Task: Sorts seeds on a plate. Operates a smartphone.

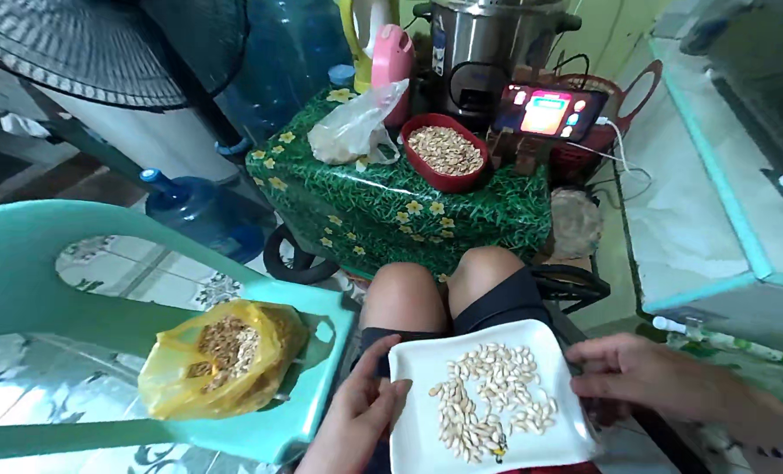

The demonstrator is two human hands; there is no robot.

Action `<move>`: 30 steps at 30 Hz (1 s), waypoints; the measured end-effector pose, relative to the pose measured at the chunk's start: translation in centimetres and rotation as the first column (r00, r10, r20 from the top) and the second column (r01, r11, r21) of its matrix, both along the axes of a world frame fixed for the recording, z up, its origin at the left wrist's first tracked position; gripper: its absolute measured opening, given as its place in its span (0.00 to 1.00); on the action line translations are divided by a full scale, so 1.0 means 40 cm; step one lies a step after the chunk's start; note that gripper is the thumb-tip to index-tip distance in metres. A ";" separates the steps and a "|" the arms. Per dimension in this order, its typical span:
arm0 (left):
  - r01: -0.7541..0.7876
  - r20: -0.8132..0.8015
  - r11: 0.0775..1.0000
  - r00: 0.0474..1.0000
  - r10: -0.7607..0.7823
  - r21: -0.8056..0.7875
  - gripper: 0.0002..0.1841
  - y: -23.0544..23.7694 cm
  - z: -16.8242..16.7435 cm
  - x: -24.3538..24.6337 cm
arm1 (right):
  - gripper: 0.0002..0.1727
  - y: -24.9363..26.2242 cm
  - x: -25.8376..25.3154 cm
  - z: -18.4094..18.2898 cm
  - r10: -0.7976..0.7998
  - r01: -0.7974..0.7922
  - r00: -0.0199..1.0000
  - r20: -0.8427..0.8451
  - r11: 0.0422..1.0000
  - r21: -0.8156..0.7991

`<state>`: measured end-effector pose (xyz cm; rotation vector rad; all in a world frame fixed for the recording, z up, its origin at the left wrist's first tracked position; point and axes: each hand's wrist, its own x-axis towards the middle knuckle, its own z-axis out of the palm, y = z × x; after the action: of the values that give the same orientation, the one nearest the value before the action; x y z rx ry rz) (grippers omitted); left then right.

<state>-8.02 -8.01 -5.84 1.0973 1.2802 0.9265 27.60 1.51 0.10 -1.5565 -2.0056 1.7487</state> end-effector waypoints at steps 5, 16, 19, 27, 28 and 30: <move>0.024 -0.031 0.994 0.999 -0.021 0.102 0.29 0.028 -0.042 0.026 | 0.14 0.220 -0.001 0.112 -0.290 0.117 0.952 0.094 0.632 0.766; 0.130 -0.712 0.904 0.665 0.225 0.407 0.32 0.040 -0.025 0.015 | 0.45 0.725 -0.071 0.062 -0.510 -0.040 0.849 0.139 0.200 0.979; 0.288 -0.740 0.770 0.589 0.327 0.569 0.28 0.054 0.028 0.051 | 0.41 0.744 -0.067 0.051 -0.473 -0.061 0.867 0.158 0.213 0.975; 0.686 -0.821 0.553 0.571 -0.006 0.473 0.19 0.082 0.008 0.172 | 0.35 0.762 -0.064 0.044 -0.495 -0.056 0.856 0.152 0.204 0.977; 0.704 -0.835 0.545 0.550 -0.010 0.456 0.19 0.084 0.002 0.178 | 0.35 0.763 -0.065 0.045 -0.495 -0.060 0.854 0.159 0.209 0.976; 0.723 -0.852 0.530 0.524 0.000 0.444 0.18 0.090 -0.008 0.189 | 0.35 0.765 -0.068 0.043 -0.492 -0.064 0.855 0.166 0.217 0.974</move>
<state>-0.45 -4.42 -6.15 2.6530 1.1321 0.5840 24.89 32.11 1.83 -1.5723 -2.0693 -0.2507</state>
